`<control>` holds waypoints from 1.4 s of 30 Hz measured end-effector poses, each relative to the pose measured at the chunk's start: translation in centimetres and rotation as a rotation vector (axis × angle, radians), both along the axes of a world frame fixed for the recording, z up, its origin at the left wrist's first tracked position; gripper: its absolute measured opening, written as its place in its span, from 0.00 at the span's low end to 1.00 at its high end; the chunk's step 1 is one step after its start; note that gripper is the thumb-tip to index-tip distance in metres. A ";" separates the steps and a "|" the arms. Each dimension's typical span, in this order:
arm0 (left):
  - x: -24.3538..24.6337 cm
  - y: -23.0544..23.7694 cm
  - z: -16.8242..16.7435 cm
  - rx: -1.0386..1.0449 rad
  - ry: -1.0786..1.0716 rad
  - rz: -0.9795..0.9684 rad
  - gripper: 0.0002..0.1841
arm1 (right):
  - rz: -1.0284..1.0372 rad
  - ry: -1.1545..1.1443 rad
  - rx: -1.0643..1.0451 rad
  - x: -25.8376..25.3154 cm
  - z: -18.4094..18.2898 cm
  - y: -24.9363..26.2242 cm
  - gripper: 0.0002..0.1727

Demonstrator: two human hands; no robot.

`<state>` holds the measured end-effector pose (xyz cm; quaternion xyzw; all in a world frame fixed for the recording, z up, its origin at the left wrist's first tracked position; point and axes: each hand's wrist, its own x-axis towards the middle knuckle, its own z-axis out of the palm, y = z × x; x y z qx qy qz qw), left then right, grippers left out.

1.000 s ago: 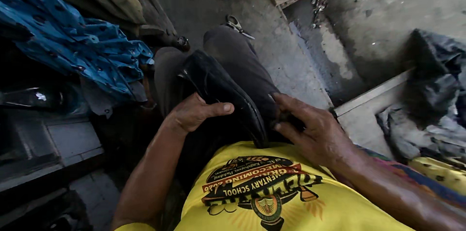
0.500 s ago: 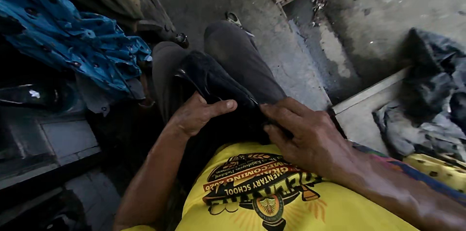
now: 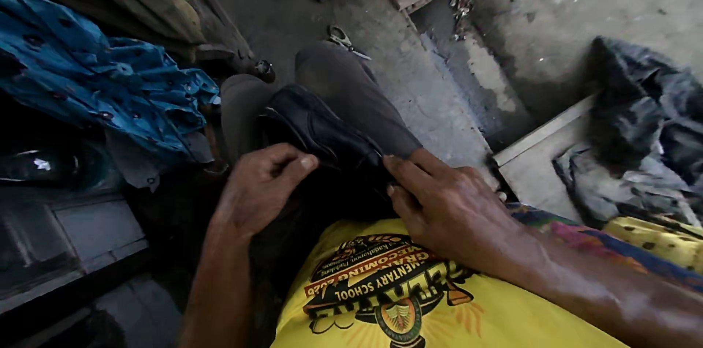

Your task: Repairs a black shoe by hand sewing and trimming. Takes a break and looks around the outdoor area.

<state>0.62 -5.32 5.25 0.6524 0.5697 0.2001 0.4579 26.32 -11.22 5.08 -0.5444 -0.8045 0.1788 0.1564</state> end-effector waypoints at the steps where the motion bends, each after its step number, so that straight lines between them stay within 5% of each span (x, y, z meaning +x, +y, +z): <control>1: -0.7 0.0 0.0 0.160 0.105 0.012 0.13 | 0.000 0.017 -0.002 0.0 -0.1 0.1 0.20; 5: 1.4 1.6 1.0 0.601 0.143 -0.227 0.18 | 0.027 0.044 0.019 -0.1 -0.1 0.3 0.19; 8: 3.8 4.5 -0.4 0.491 0.212 -0.639 0.28 | 0.029 0.030 0.036 -0.1 -0.2 0.3 0.18; 11: 4.7 5.9 -1.6 0.414 0.265 -0.795 0.26 | -0.022 0.007 0.018 0.0 -0.3 -0.1 0.17; 20: 5.2 5.5 -2.4 0.409 0.251 -0.733 0.21 | -0.051 -0.090 -0.095 0.4 0.7 -1.7 0.16; 32: 2.4 4.6 -2.5 0.354 0.025 -0.613 0.14 | -0.003 0.466 -0.201 4.6 -0.2 -1.7 0.20; 42: 1.6 4.5 -3.0 0.343 -0.062 -0.586 0.13 | 0.118 0.441 -0.157 3.5 -2.2 0.9 0.18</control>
